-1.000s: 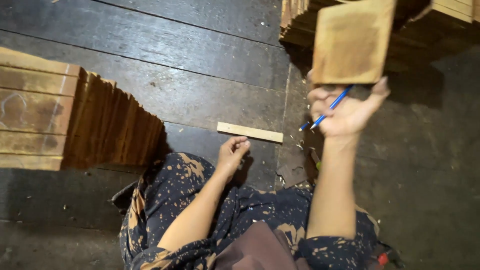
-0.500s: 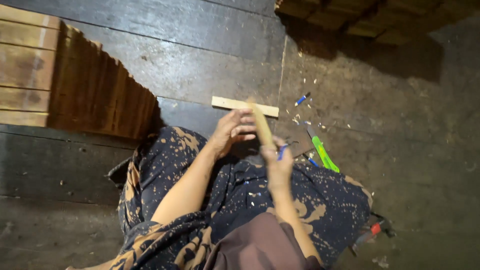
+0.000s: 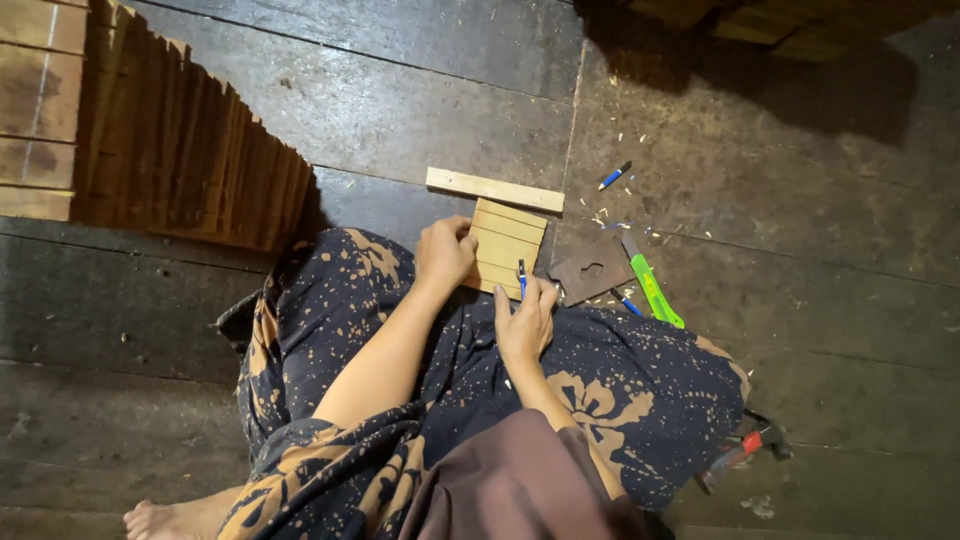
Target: Tracing a specific shape onto small wooden blocks using a pen and a wooden guide for consistency.
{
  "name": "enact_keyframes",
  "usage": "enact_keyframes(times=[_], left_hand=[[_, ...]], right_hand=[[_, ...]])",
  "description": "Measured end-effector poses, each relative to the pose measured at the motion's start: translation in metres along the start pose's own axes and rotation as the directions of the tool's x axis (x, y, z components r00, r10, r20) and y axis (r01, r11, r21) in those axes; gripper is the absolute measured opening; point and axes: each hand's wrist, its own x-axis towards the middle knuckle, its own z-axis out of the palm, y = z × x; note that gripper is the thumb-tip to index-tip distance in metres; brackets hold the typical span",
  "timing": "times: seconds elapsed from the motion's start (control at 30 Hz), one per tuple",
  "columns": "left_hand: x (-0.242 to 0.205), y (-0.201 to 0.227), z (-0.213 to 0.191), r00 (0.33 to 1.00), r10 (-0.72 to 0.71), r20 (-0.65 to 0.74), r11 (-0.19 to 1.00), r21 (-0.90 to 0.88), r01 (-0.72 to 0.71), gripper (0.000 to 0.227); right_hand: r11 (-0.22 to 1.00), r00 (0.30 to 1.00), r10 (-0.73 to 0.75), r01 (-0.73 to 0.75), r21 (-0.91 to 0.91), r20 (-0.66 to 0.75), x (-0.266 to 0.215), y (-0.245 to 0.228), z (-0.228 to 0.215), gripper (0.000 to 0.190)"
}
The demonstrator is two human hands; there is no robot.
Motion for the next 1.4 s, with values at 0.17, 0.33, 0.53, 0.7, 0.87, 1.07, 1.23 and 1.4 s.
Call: enact_keyframes(times=[0.17, 0.33, 0.53, 0.7, 0.87, 1.07, 1.23, 1.4], left_hand=[[-0.029, 0.029, -0.028, 0.987, 0.155, 0.035, 0.961, 0.228, -0.159, 0.064], [-0.064, 0.061, -0.044, 0.889, 0.377, 0.261, 0.751, 0.475, -0.458, 0.118], [-0.065, 0.06, -0.037, 0.877, 0.39, 0.282, 0.687, 0.545, -0.48, 0.1], [-0.067, 0.067, -0.037, 0.895, 0.348, 0.28, 0.667, 0.596, -0.446, 0.109], [-0.057, 0.058, -0.032, 0.896, 0.319, 0.309, 0.689, 0.573, -0.444, 0.11], [-0.014, 0.016, -0.015, 0.926, 0.379, -0.001, 0.885, 0.293, -0.362, 0.059], [-0.011, 0.011, -0.021, 0.961, 0.273, -0.048, 0.933, 0.255, -0.253, 0.063], [-0.032, 0.023, -0.014, 0.916, 0.332, 0.226, 0.781, 0.479, -0.401, 0.125]], right_hand=[[0.995, 0.995, 0.045, -0.037, 0.087, -0.091, 0.019, -0.004, -0.018, 0.033], [0.999, 0.949, 0.031, -0.024, 0.027, -0.313, 0.057, 0.057, -0.039, 0.033], [0.877, 0.875, 0.474, -0.479, -0.035, -0.102, 0.074, 0.048, -0.043, 0.085], [0.883, 0.877, 0.464, -0.469, -0.013, -0.123, 0.079, 0.021, -0.053, 0.086], [0.864, 0.855, 0.5, -0.504, 0.006, -0.134, 0.079, 0.032, -0.052, 0.085], [0.788, 0.786, 0.61, -0.588, 0.185, -0.102, 0.08, 0.048, -0.057, 0.082], [0.807, 0.802, 0.585, -0.561, 0.186, -0.118, 0.075, 0.039, -0.069, 0.08], [0.889, 0.869, 0.445, -0.458, -0.009, -0.217, 0.071, 0.037, -0.057, 0.078]])
